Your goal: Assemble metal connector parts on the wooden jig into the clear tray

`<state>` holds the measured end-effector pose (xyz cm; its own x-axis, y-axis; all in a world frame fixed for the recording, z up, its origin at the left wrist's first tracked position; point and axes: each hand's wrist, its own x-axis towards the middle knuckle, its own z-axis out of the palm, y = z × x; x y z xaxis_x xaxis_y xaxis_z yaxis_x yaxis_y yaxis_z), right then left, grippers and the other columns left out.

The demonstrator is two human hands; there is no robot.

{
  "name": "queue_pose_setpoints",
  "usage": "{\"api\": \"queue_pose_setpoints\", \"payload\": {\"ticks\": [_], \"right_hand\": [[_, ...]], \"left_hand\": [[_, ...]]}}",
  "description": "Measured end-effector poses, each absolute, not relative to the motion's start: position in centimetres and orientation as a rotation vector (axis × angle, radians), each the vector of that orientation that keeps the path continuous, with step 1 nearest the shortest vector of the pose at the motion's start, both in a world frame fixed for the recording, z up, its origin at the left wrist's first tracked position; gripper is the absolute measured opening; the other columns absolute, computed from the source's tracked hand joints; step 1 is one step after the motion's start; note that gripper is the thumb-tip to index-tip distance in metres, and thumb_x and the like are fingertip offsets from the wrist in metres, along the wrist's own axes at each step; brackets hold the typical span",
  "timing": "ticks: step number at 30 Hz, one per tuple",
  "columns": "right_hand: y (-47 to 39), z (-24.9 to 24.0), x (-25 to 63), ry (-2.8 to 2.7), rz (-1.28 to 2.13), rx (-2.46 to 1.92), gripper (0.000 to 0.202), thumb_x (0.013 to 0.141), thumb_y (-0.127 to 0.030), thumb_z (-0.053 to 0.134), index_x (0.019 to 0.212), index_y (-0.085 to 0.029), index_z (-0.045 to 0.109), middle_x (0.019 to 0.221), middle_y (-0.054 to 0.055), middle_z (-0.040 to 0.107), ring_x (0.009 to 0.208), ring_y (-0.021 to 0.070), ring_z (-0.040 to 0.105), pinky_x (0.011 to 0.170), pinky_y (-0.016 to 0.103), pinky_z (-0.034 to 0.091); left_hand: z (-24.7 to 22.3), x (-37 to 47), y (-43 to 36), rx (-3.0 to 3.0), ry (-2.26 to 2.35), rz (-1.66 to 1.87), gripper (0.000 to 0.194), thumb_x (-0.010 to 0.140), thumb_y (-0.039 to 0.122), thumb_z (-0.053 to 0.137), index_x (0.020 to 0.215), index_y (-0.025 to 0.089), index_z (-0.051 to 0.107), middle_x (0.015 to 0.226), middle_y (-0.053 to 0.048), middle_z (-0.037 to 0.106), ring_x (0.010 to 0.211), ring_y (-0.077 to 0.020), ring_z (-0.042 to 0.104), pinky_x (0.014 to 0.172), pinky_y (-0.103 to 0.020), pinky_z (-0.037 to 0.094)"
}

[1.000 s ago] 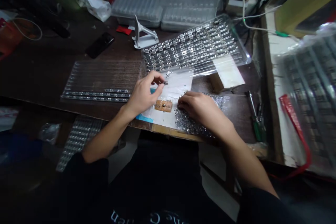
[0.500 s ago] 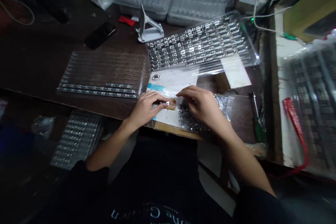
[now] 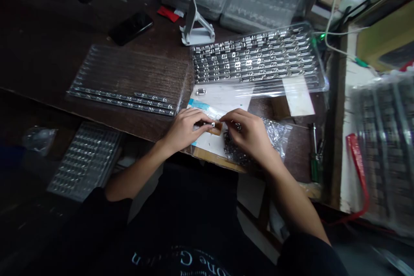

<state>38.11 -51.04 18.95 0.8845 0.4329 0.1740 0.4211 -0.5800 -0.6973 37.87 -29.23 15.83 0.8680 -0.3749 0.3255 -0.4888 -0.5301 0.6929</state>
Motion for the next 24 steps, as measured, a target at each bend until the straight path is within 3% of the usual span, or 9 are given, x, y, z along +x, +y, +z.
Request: {"api": "queue_pose_setpoints", "payload": {"ticks": [14, 18, 24], "right_hand": [[-49.8, 18.0, 37.7, -0.615, 0.048, -2.376, 0.018, 0.090, -0.011, 0.052, 0.091, -0.018, 0.068, 0.091, 0.008, 0.071, 0.080, 0.0197, 0.067, 0.071, 0.029, 0.049], [-49.6, 17.6, 37.7, -0.673, 0.014, -2.272, 0.014, 0.090, -0.009, 0.055, 0.093, -0.019, 0.065, 0.089, 0.006, 0.070, 0.079, 0.0178, 0.066, 0.072, 0.027, 0.048], [-48.8, 18.0, 36.9, -1.049, 0.024, -2.428, 0.022, 0.100, -0.011, 0.043, 0.100, -0.018, 0.064, 0.093, 0.010, 0.070, 0.082, 0.0205, 0.060, 0.075, 0.031, 0.045]], "left_hand": [[15.4, 37.6, -29.1, 2.241, -0.691, 0.161, 0.006, 0.091, 0.027, 0.071, 0.094, 0.021, 0.072, 0.094, -0.002, 0.077, 0.092, -0.0202, 0.068, 0.085, -0.035, 0.045], [15.7, 37.3, -28.8, 2.205, -0.512, 0.299, 0.008, 0.095, 0.026, 0.065, 0.094, 0.020, 0.070, 0.096, -0.003, 0.076, 0.093, -0.0201, 0.069, 0.086, -0.034, 0.049], [16.0, 36.2, -27.8, 2.441, -0.524, 0.181, 0.012, 0.094, 0.026, 0.065, 0.103, 0.020, 0.070, 0.108, -0.005, 0.075, 0.099, -0.0243, 0.066, 0.088, -0.038, 0.048]]}}
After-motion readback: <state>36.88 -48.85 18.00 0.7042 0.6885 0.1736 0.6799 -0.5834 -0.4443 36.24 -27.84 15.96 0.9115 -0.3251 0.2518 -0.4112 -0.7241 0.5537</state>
